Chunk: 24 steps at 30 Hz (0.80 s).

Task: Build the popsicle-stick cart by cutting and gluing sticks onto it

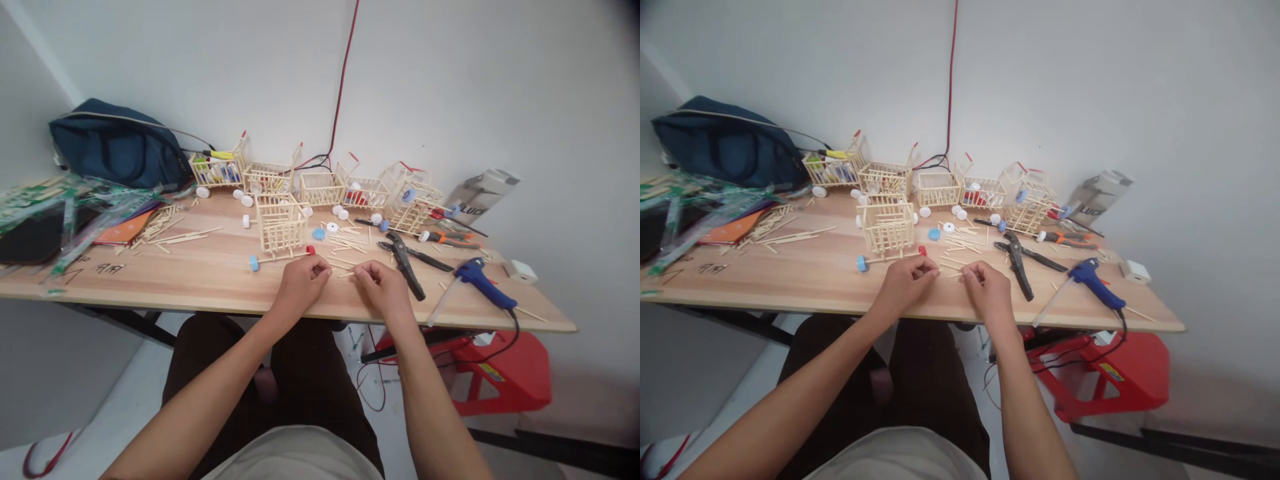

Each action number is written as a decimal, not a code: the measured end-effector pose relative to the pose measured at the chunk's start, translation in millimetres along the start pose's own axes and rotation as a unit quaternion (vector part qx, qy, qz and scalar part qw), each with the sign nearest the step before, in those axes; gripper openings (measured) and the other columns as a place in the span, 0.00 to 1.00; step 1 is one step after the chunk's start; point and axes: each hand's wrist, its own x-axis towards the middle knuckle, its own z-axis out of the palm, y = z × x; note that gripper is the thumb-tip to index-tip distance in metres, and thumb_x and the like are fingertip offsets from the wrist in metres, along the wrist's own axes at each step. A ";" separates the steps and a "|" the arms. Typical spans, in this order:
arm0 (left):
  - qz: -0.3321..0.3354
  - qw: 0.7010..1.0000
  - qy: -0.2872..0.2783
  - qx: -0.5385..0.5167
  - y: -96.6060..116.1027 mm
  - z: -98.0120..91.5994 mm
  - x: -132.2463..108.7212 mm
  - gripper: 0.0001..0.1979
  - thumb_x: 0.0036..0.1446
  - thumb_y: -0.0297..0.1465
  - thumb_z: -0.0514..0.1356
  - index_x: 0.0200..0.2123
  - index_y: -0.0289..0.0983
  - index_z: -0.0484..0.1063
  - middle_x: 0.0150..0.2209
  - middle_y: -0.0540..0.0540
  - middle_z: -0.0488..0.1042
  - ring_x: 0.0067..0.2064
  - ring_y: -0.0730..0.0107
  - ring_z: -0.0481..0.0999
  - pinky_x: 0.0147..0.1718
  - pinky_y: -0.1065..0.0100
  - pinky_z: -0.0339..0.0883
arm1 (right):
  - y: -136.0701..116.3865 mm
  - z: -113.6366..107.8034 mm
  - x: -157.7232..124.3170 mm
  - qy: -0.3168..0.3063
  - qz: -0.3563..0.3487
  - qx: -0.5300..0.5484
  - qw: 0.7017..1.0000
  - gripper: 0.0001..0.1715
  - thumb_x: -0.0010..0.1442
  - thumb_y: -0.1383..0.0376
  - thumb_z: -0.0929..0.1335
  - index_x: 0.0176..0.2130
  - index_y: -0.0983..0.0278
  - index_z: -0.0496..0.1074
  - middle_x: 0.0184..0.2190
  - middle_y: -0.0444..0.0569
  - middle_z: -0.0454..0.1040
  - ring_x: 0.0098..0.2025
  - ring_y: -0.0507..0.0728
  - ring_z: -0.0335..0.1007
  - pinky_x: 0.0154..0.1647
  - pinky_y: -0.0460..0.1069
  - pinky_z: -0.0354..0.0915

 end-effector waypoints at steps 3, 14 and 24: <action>0.002 1.000 0.009 0.003 -1.7 -0.9 0.3 0.04 0.54 0.25 0.60 0.28 0.36 0.73 0.27 0.51 0.75 0.30 0.73 0.70 0.33 0.71 0.61 | 9.4 -2.9 4.6 0.031 -0.037 -0.081 0.996 0.13 0.59 0.58 0.65 0.30 0.62 0.73 0.28 0.48 0.77 0.31 0.57 0.69 0.36 0.50 0.60; -0.016 1.000 -0.005 0.012 0.6 -3.2 0.0 0.04 0.54 0.25 0.58 0.27 0.37 0.70 0.26 0.52 0.71 0.29 0.72 0.68 0.32 0.71 0.60 | 32.0 -47.6 12.0 0.137 -0.095 -0.198 0.966 0.14 0.60 0.60 0.64 0.41 0.64 0.75 0.40 0.56 0.77 0.39 0.61 0.71 0.45 0.55 0.66; -0.017 1.000 -0.008 0.025 3.8 -3.1 -1.6 0.05 0.55 0.26 0.57 0.27 0.37 0.68 0.25 0.52 0.70 0.29 0.71 0.68 0.32 0.71 0.59 | 51.0 -89.8 35.9 0.032 0.039 -0.376 0.925 0.20 0.63 0.53 0.65 0.47 0.63 0.73 0.43 0.55 0.78 0.44 0.63 0.75 0.42 0.53 0.66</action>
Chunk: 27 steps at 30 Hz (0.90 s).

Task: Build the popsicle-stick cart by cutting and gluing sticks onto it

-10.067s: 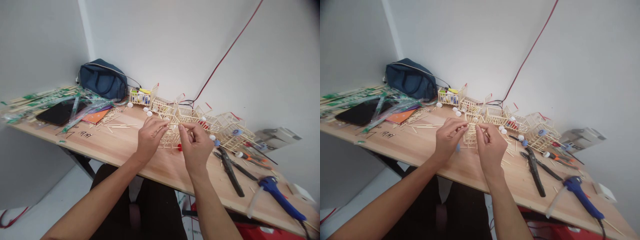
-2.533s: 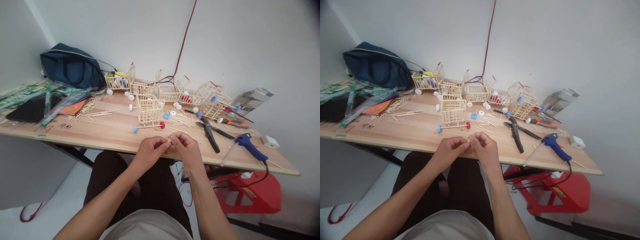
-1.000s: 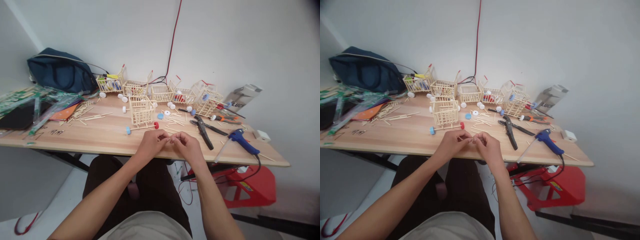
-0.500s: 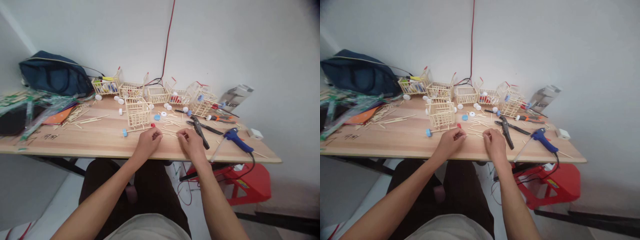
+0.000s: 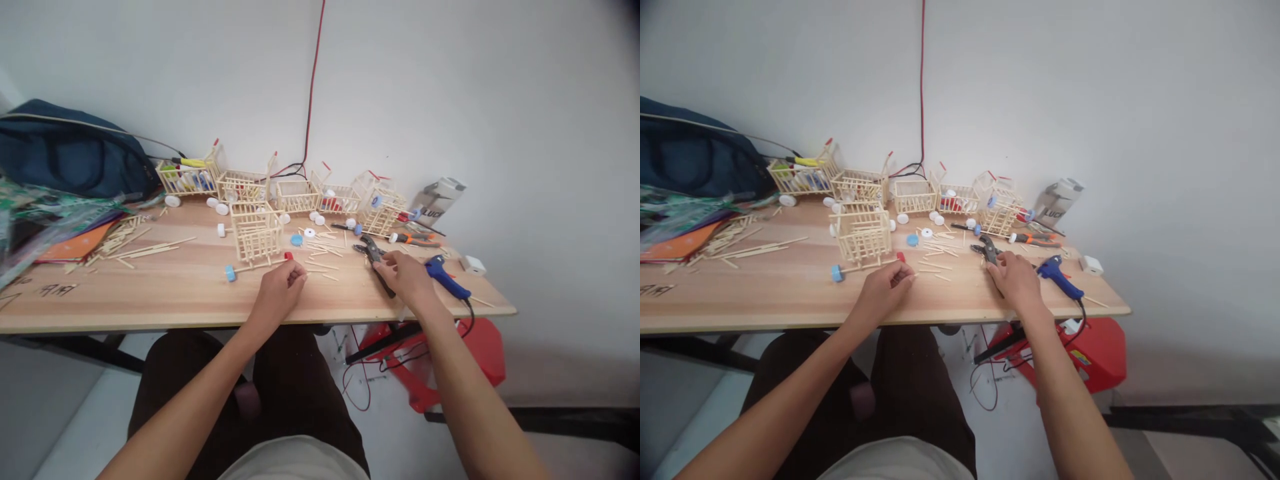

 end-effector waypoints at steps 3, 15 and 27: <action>0.002 1.000 -0.003 -0.004 -0.2 -1.6 -1.0 0.05 0.55 0.27 0.57 0.27 0.37 0.69 0.26 0.52 0.71 0.30 0.71 0.69 0.33 0.70 0.60 | 16.5 -8.1 9.3 0.025 0.025 -0.057 0.998 0.23 0.64 0.54 0.65 0.52 0.65 0.72 0.49 0.60 0.76 0.52 0.66 0.71 0.49 0.56 0.65; 0.013 1.000 -0.003 0.016 -1.8 -0.2 -1.9 0.04 0.55 0.30 0.56 0.28 0.38 0.69 0.26 0.51 0.71 0.30 0.69 0.68 0.33 0.69 0.60 | 72.1 -20.8 17.1 0.006 0.047 -0.123 0.991 0.24 0.63 0.64 0.62 0.53 0.74 0.73 0.52 0.70 0.73 0.57 0.72 0.68 0.58 0.63 0.60; 0.012 1.000 0.006 -0.005 -4.1 1.0 -3.3 0.04 0.56 0.29 0.57 0.29 0.38 0.68 0.26 0.52 0.72 0.30 0.70 0.70 0.33 0.70 0.61 | 19.7 -3.5 22.6 -0.192 -0.086 -0.127 0.969 0.50 0.61 0.49 0.65 0.70 0.75 0.49 0.65 0.72 0.60 0.67 0.73 0.57 0.62 0.61 0.59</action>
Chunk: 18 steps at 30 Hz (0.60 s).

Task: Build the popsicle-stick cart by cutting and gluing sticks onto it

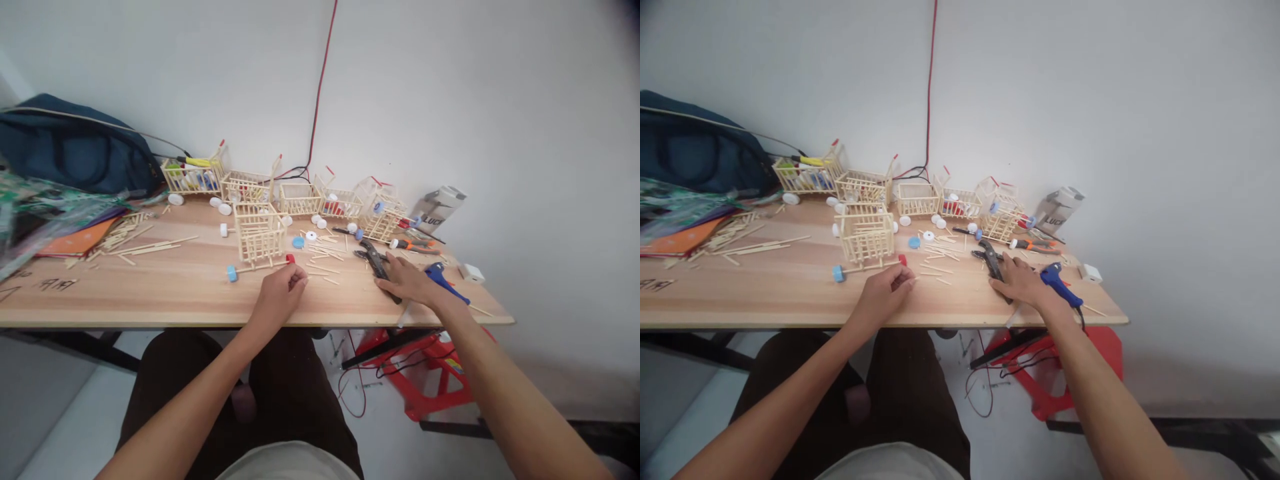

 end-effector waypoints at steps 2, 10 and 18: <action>0.004 1.000 0.002 -0.004 -0.7 0.2 0.2 0.03 0.55 0.28 0.57 0.29 0.38 0.69 0.26 0.52 0.72 0.30 0.70 0.70 0.33 0.70 0.61 | 0.6 -5.4 4.5 0.006 -0.005 -0.013 1.000 0.48 0.59 0.54 0.66 0.69 0.75 0.51 0.62 0.72 0.64 0.63 0.73 0.63 0.58 0.61 0.62; 0.007 1.000 0.010 -0.018 -1.7 0.3 -0.6 0.04 0.55 0.28 0.56 0.28 0.39 0.68 0.26 0.52 0.71 0.30 0.70 0.70 0.33 0.70 0.62 | 8.9 2.6 11.4 0.097 -0.007 -0.035 0.995 0.27 0.56 0.60 0.66 0.52 0.72 0.70 0.49 0.67 0.71 0.54 0.71 0.67 0.54 0.59 0.61; -0.013 0.998 0.023 -0.061 -0.8 -0.9 1.0 0.04 0.56 0.29 0.58 0.29 0.38 0.70 0.26 0.53 0.71 0.30 0.72 0.69 0.34 0.71 0.63 | 2.4 -7.6 -2.0 0.205 0.018 0.121 0.971 0.22 0.56 0.60 0.62 0.49 0.66 0.67 0.43 0.59 0.73 0.46 0.66 0.70 0.50 0.58 0.65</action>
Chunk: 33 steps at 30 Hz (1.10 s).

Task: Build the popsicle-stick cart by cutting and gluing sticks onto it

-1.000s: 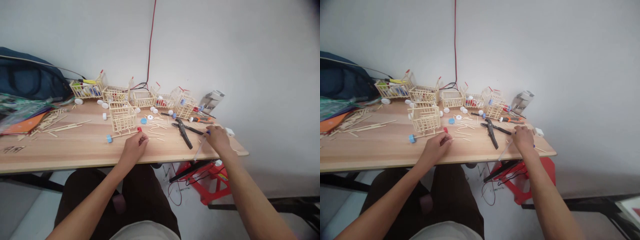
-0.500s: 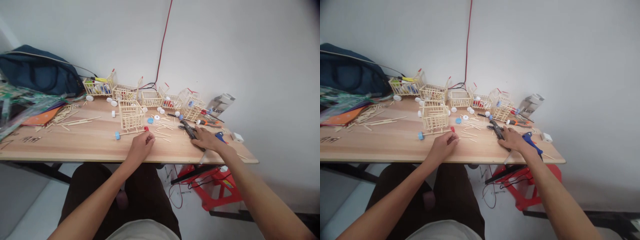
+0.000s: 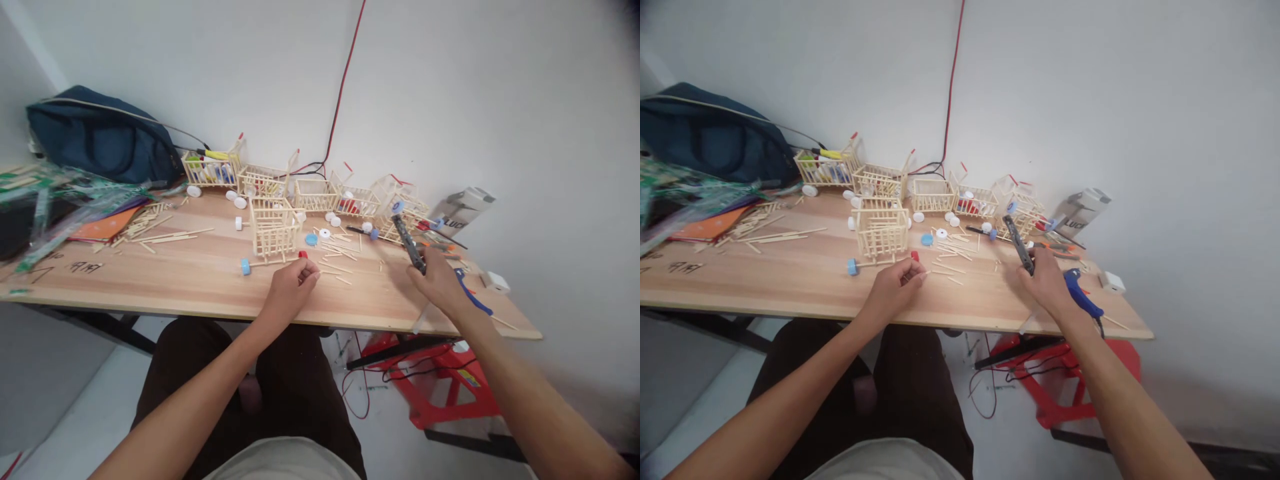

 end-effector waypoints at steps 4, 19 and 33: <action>-0.018 0.996 -0.003 -0.089 -2.2 0.0 3.5 0.05 0.55 0.32 0.59 0.29 0.36 0.70 0.25 0.53 0.69 0.29 0.74 0.68 0.33 0.71 0.62 | -33.6 -20.3 -28.9 -0.055 0.010 0.252 0.966 0.14 0.61 0.58 0.61 0.43 0.61 0.69 0.39 0.52 0.77 0.42 0.61 0.73 0.48 0.55 0.67; -0.009 0.986 0.013 -0.167 42.3 -0.9 -25.1 0.05 0.55 0.32 0.63 0.30 0.36 0.74 0.26 0.51 0.74 0.27 0.75 0.71 0.28 0.73 0.65 | -120.6 -19.8 -126.3 -0.264 -0.021 0.377 0.887 0.35 0.68 0.43 0.56 0.58 0.62 0.68 0.43 0.52 0.77 0.44 0.60 0.72 0.53 0.56 0.67; -0.013 0.996 -0.010 -0.089 50.3 -9.3 -29.0 0.06 0.54 0.30 0.62 0.25 0.37 0.73 0.21 0.54 0.71 0.24 0.74 0.70 0.26 0.72 0.60 | -128.8 -20.0 -130.7 -0.201 -0.051 0.358 0.910 0.32 0.67 0.45 0.59 0.58 0.61 0.71 0.56 0.55 0.75 0.60 0.65 0.68 0.64 0.60 0.58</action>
